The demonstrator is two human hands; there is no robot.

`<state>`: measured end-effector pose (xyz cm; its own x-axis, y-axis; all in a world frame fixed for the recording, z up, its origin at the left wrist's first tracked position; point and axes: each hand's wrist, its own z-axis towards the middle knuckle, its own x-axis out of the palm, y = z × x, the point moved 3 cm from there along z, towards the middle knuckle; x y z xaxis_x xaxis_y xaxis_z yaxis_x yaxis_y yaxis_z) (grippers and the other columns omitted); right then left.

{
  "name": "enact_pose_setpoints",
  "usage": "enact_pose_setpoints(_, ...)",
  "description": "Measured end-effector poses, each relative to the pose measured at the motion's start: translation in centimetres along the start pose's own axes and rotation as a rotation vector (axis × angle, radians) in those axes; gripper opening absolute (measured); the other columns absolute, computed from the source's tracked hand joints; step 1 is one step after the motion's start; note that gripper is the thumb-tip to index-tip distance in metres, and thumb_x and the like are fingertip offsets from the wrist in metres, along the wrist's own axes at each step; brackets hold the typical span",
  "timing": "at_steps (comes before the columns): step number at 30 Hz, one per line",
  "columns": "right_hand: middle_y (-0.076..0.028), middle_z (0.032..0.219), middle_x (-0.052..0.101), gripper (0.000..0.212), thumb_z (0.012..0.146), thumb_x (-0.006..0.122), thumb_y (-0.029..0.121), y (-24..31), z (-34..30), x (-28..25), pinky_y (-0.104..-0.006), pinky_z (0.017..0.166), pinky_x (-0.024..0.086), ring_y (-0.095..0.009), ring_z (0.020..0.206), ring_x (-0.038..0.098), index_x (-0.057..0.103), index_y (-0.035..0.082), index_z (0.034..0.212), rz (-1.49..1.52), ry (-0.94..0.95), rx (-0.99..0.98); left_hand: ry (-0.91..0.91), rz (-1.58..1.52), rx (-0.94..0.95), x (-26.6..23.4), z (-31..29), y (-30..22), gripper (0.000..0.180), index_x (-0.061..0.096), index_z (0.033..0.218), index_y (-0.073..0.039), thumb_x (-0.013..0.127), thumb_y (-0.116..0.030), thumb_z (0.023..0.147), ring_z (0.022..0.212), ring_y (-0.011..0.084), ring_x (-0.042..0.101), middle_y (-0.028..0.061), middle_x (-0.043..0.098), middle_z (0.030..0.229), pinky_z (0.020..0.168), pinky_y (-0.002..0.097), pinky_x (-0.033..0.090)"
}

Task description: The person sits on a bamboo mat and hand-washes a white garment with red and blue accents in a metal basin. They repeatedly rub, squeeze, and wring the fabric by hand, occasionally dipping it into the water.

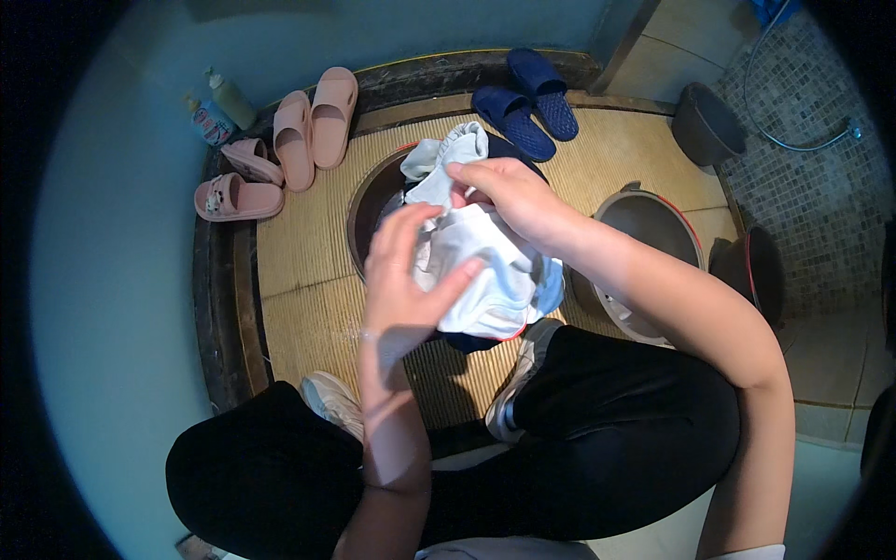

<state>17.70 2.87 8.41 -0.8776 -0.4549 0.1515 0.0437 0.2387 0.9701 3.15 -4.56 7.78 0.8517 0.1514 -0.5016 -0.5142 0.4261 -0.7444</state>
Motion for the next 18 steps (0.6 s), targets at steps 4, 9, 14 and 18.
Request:
enact_pose_setpoints(4,0.001,0.067,0.058,0.025,0.087,0.061,0.031,1.9,-0.7,1.2,-0.0194,0.055,0.038,-0.004,0.061,0.05,0.061,0.006,0.08,-0.093,0.174,-0.034,0.127,-0.479,-0.464,1.3,-1.6,1.6,0.042,0.057,0.107,0.004,0.073,-0.011,0.072,0.084,0.018,0.061,0.0097,0.064,0.093,0.077,0.0296,0.048)
enact_pose_setpoints(9,-0.006,0.08,0.065,0.038,0.075,0.073,0.033,-0.1,-1.5,-0.2,-0.0286,0.065,0.047,-0.013,0.072,0.059,0.067,0.001,0.094,-0.817,0.401,0.068,-0.444,-1.314,-0.378,-3.6,-2.1,3.6,0.044,0.055,0.11,0.008,0.053,-0.007,0.068,0.096,0.0293,0.061,0.0202,0.061,0.103,0.09,0.0398,0.048)
enact_pose_setpoints(14,-0.007,0.079,0.067,0.023,0.078,0.064,0.017,-0.8,-0.3,-2.4,-0.025,0.065,0.051,-0.014,0.069,0.063,0.066,-0.001,0.092,-0.163,0.036,-0.008,-0.355,-1.735,-0.213,-4.4,-2.0,4.4,0.053,0.045,0.126,0.007,0.045,-0.026,0.084,0.122,0.0369,0.044,0.0217,0.048,0.129,0.105,0.0521,0.031)
enact_pose_setpoints(18,-0.006,0.084,0.064,0.02,0.073,0.057,0.001,3.5,-0.6,-0.6,-0.0255,0.071,0.05,-0.013,0.075,0.062,0.061,0.0,0.093,0.214,-0.008,-0.052,-0.176,-2.034,-0.156,-1.8,-0.5,2.1,0.051,0.035,0.136,0.0,0.034,-0.033,0.097,0.131,0.0343,0.032,0.015,0.036,0.142,0.109,0.0546,0.022)
